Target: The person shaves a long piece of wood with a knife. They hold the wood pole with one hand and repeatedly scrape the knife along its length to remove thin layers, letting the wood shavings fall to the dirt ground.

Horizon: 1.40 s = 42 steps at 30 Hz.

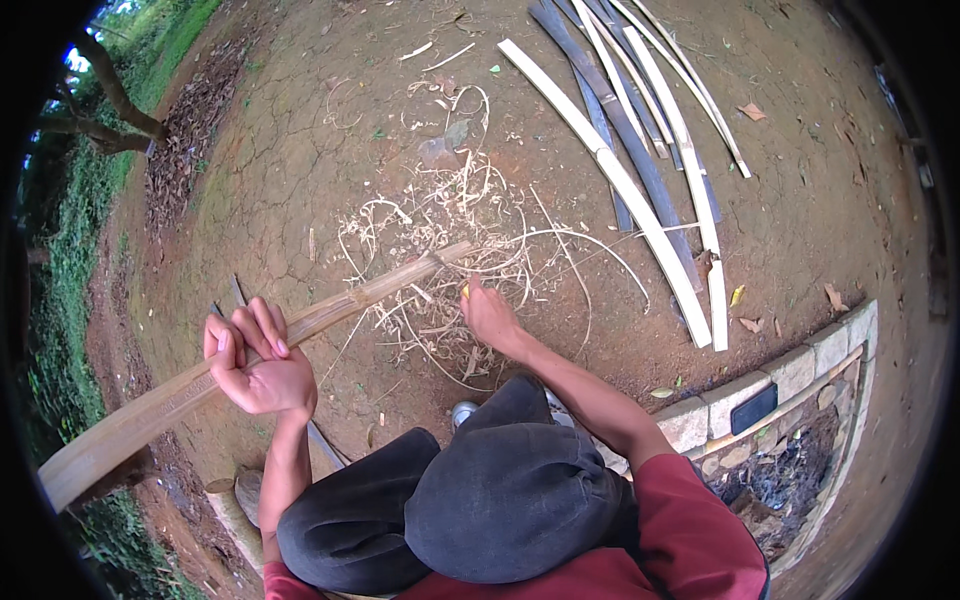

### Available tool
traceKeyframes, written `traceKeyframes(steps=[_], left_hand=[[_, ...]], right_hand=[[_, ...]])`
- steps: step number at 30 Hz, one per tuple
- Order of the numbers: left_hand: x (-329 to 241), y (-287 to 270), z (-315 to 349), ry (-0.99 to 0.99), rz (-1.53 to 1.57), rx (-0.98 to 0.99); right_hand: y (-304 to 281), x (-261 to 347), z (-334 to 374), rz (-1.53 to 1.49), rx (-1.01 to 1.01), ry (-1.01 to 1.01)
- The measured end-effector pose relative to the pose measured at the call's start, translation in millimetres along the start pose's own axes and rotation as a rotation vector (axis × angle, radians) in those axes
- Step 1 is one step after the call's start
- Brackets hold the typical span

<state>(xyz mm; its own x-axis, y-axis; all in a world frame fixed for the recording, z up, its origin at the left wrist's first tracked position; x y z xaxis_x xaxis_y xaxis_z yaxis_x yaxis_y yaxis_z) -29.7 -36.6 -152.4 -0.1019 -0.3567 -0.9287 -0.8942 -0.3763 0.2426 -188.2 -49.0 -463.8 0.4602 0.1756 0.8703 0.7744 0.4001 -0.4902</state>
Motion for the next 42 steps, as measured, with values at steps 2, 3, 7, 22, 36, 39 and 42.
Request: traceKeyframes(steps=[2,3,7,22,36,39,42], left_hand=[[-5.7,-8.4,-6.4,0.031,0.012,-0.025],[-0.1,-9.1,-5.6,0.020,0.032,-0.031],[-2.7,-8.4,2.1,-0.013,-0.018,0.001],[2.7,-2.5,-24.1,-0.014,0.007,-0.097],[-13.1,-5.4,-10.2,-0.018,0.039,-0.070],[-14.8,-0.8,-9.4,0.019,-0.010,-0.032],[-4.8,-1.6,-8.1,0.003,-0.022,0.006]], right_hand=[[-15.9,40.1,-12.8,-0.073,0.108,0.041],[-27.3,59.5,-11.6,-0.086,0.122,0.040],[-51.3,124.3,1.5,-0.184,0.026,-0.123],[-7.9,49.0,3.4,0.003,0.061,0.038],[-37.5,113.4,26.2,-0.147,0.111,-0.070],[-36.2,116.7,21.6,-0.181,0.058,-0.134],[-41.5,125.0,16.5,-0.196,0.060,-0.143]])
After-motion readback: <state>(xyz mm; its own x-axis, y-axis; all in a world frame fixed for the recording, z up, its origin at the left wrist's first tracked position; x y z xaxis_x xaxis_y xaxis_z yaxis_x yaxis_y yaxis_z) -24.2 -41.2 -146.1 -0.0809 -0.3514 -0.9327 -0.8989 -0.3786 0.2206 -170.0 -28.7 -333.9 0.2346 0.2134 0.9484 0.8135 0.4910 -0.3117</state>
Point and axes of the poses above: each hand's wrist, its own z-axis away from the middle knuckle, its own y-axis out of the palm, x = y × z, the point moved 4 cm from there along -z, towards the middle knuckle, and after that the axes turned 10 degrees about -y, right-handed, at the moved point
